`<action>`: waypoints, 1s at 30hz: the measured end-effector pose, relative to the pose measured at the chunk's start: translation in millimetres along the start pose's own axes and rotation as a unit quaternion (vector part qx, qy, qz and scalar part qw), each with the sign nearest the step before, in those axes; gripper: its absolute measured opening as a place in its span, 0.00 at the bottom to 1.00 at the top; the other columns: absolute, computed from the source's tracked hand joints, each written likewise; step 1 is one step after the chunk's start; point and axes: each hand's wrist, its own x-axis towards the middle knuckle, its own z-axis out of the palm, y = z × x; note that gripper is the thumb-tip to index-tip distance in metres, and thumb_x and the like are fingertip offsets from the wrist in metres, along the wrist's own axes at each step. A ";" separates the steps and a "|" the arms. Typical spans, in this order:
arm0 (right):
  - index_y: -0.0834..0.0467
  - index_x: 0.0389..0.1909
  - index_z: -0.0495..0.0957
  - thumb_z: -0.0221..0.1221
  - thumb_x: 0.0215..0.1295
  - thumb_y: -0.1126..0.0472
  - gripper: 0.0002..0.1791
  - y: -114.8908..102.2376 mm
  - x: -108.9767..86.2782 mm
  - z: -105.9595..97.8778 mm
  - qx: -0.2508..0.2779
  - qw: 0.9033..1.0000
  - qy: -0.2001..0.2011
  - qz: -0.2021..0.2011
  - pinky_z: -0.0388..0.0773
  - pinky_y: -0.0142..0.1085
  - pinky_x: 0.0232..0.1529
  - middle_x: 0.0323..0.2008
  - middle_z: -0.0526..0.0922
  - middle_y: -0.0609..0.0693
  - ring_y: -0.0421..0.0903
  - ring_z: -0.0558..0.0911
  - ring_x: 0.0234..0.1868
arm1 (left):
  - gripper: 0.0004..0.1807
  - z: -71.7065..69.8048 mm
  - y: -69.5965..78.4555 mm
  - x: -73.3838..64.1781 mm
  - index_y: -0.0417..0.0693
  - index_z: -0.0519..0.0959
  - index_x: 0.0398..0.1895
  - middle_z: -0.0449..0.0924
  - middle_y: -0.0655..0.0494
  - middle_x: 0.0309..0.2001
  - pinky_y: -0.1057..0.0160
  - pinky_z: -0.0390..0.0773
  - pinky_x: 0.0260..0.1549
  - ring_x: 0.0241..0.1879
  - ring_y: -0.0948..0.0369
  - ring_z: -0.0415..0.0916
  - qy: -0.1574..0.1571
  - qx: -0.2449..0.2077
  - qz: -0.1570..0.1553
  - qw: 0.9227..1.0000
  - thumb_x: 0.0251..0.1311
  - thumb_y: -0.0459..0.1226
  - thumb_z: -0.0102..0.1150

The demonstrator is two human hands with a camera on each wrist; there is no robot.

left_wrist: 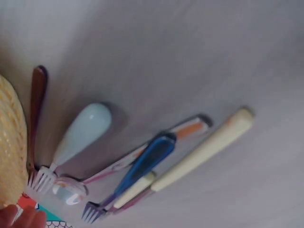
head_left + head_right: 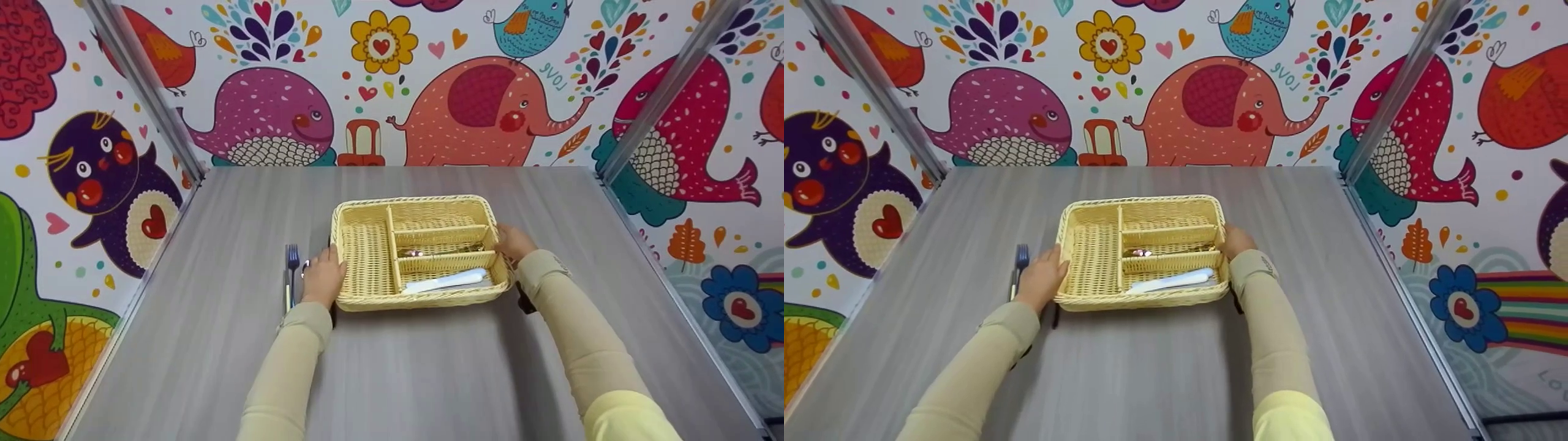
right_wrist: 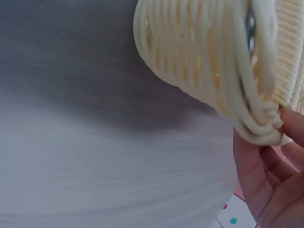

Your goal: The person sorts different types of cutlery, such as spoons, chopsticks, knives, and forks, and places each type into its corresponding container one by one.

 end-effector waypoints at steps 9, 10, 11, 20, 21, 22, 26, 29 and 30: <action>0.64 0.65 0.59 0.61 0.55 0.57 0.37 46.3 32.6 20.6 -0.053 0.997 0.043 -0.027 0.71 0.47 0.50 0.58 0.68 0.68 0.61 0.71 0.53 | 0.25 -38.2 -44.4 1.7 0.30 0.59 0.62 0.63 0.32 0.58 0.40 0.70 0.48 0.53 0.36 0.65 -0.044 -0.040 -0.089 0.994 0.68 0.40 0.39; 0.63 0.65 0.59 0.61 0.56 0.56 0.38 58.6 42.5 24.3 -0.056 0.997 0.040 -0.027 0.68 0.48 0.55 0.60 0.67 0.66 0.61 0.69 0.56 | 0.23 -42.2 -51.0 -0.1 0.28 0.63 0.58 0.65 0.30 0.56 0.41 0.71 0.47 0.51 0.36 0.67 -0.048 -0.033 -0.099 0.993 0.66 0.37 0.40; 0.63 0.66 0.58 0.62 0.55 0.55 0.39 71.2 52.5 27.6 -0.061 0.997 0.042 -0.030 0.65 0.48 0.58 0.61 0.66 0.66 0.62 0.67 0.59 | 0.21 -45.1 -57.2 -2.9 0.25 0.66 0.54 0.68 0.29 0.52 0.42 0.72 0.45 0.49 0.37 0.69 -0.052 -0.027 -0.107 0.993 0.65 0.36 0.41; 0.63 0.64 0.60 0.61 0.55 0.48 0.40 73.2 57.3 24.9 -0.041 0.998 0.036 -0.042 0.58 0.54 0.61 0.61 0.66 0.66 0.64 0.64 0.61 | 0.14 -32.2 -86.2 -35.0 0.33 0.74 0.25 0.78 0.39 0.28 0.53 0.77 0.29 0.28 0.50 0.75 -0.163 -0.051 -0.177 0.969 0.59 0.36 0.46; 0.61 0.65 0.59 0.61 0.55 0.47 0.41 88.6 71.9 30.1 -0.042 0.998 0.033 -0.036 0.57 0.54 0.62 0.61 0.66 0.65 0.64 0.63 0.61 | 0.13 -30.6 -86.3 -36.4 0.34 0.74 0.24 0.78 0.40 0.28 0.54 0.77 0.28 0.28 0.51 0.74 -0.165 -0.062 -0.183 0.967 0.58 0.35 0.46; 0.61 0.66 0.59 0.62 0.55 0.49 0.40 103.4 86.4 35.9 -0.043 0.998 0.034 -0.030 0.57 0.53 0.63 0.62 0.66 0.63 0.63 0.63 0.62 | 0.12 -29.8 -85.9 -37.2 0.35 0.74 0.23 0.77 0.40 0.27 0.55 0.77 0.28 0.28 0.52 0.73 -0.168 -0.073 -0.192 0.964 0.58 0.35 0.45; 0.60 0.66 0.59 0.64 0.53 0.52 0.41 156.2 132.6 55.7 -0.049 0.998 0.048 -0.016 0.58 0.53 0.62 0.62 0.66 0.61 0.60 0.64 0.62 | 0.12 -31.7 -81.9 -39.8 0.33 0.75 0.25 0.77 0.41 0.29 0.58 0.74 0.27 0.28 0.53 0.72 -0.166 -0.110 -0.216 0.956 0.57 0.35 0.46; 0.62 0.66 0.58 0.63 0.55 0.53 0.40 114.0 96.5 43.0 -0.055 0.997 0.048 -0.016 0.60 0.54 0.60 0.61 0.66 0.64 0.63 0.65 0.61 | 0.14 -30.8 -80.5 -40.7 0.31 0.76 0.29 0.77 0.40 0.30 0.60 0.73 0.26 0.28 0.54 0.71 -0.158 -0.135 -0.238 0.949 0.56 0.36 0.48; 0.61 0.66 0.58 0.62 0.56 0.52 0.39 104.9 86.9 39.4 -0.057 0.997 0.048 -0.022 0.60 0.53 0.60 0.61 0.66 0.64 0.63 0.65 0.60 | 0.14 -30.6 -80.0 -41.1 0.29 0.75 0.31 0.78 0.38 0.31 0.60 0.73 0.26 0.28 0.54 0.71 -0.153 -0.144 -0.242 0.947 0.56 0.36 0.48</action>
